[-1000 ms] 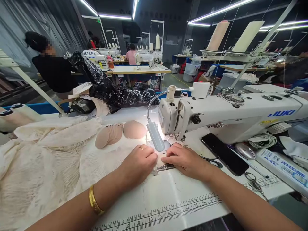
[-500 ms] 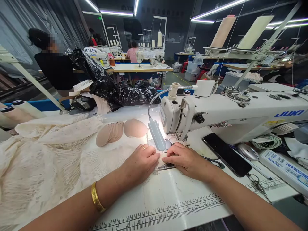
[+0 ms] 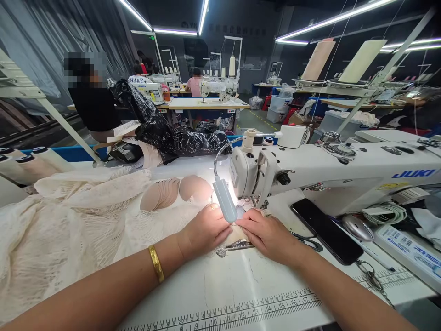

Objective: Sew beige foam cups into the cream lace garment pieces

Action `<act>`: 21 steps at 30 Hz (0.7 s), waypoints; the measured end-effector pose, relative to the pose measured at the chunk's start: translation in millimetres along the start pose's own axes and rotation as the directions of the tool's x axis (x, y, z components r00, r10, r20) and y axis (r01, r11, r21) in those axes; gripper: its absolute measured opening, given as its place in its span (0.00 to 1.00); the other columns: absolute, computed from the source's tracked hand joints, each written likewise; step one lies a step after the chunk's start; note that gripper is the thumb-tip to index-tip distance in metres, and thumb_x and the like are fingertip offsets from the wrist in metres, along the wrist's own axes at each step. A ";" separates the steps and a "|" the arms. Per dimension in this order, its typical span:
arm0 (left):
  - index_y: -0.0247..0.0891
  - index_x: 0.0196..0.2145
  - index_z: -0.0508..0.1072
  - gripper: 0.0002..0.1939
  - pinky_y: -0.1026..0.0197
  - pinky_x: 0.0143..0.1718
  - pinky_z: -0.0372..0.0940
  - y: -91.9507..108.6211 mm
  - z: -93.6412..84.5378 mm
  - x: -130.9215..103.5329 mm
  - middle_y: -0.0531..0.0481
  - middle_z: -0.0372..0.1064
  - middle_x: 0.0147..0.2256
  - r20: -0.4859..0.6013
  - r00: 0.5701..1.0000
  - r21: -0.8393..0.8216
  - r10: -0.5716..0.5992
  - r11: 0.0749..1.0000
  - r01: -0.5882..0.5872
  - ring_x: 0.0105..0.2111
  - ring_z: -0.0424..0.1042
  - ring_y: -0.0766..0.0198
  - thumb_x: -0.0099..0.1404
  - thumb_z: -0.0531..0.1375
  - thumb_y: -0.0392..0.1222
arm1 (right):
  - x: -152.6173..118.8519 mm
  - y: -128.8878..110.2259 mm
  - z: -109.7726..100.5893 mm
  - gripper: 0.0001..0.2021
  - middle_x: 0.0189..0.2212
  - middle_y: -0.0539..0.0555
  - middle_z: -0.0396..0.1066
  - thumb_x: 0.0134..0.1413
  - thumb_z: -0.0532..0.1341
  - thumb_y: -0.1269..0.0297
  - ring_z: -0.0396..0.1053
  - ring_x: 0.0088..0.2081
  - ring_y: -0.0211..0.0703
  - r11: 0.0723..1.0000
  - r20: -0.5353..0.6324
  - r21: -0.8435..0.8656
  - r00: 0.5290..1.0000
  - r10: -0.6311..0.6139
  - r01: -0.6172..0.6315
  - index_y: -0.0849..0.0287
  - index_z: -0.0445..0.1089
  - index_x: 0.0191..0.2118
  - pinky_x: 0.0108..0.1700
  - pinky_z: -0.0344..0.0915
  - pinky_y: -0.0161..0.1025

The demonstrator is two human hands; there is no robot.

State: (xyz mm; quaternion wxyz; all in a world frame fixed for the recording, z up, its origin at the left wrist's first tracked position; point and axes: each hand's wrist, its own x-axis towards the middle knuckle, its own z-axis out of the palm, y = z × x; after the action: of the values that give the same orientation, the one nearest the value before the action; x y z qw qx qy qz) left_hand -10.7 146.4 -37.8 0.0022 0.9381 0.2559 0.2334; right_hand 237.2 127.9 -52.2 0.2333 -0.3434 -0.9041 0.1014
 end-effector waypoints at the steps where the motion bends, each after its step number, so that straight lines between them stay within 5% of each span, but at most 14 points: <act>1: 0.37 0.37 0.72 0.11 0.54 0.42 0.66 -2.2 -0.4 2.4 0.46 0.73 0.37 0.012 1.000 -0.015 0.007 1.000 -0.007 0.38 0.72 0.57 0.76 0.51 0.36 | 0.0 0.2 0.2 0.15 0.37 0.55 0.71 0.68 0.53 0.76 0.64 0.34 0.46 1.000 0.000 -0.014 1.000 0.009 -0.009 0.55 0.73 0.51 0.30 0.60 0.40; 11: 0.37 0.40 0.74 0.10 0.51 0.47 0.69 -14.1 -1.9 3.7 0.41 0.77 0.45 -0.004 0.998 -0.048 0.055 0.997 -0.055 0.45 0.75 0.53 0.76 0.53 0.37 | 2.4 -1.9 0.0 0.13 0.38 0.54 0.71 0.70 0.53 0.75 0.65 0.30 0.43 0.998 0.007 -0.047 0.999 0.034 -0.034 0.54 0.72 0.49 0.30 0.62 0.41; 21: 0.37 0.32 0.72 0.12 0.52 0.41 0.64 -9.4 -5.4 16.8 0.45 0.72 0.34 0.008 0.998 0.063 -0.069 0.996 0.069 0.37 0.70 0.55 0.73 0.53 0.35 | -0.1 -0.6 3.1 0.13 0.38 0.56 0.71 0.71 0.52 0.72 0.67 0.35 0.47 0.998 0.009 -0.029 0.998 0.059 -0.058 0.56 0.73 0.49 0.32 0.65 0.42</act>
State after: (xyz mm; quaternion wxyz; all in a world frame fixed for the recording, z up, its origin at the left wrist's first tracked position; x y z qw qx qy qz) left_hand -4.8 162.1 -26.8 -0.0181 0.9295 0.2954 0.2202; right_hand 235.4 127.3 -54.8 0.2209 -0.3725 -0.8961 0.0968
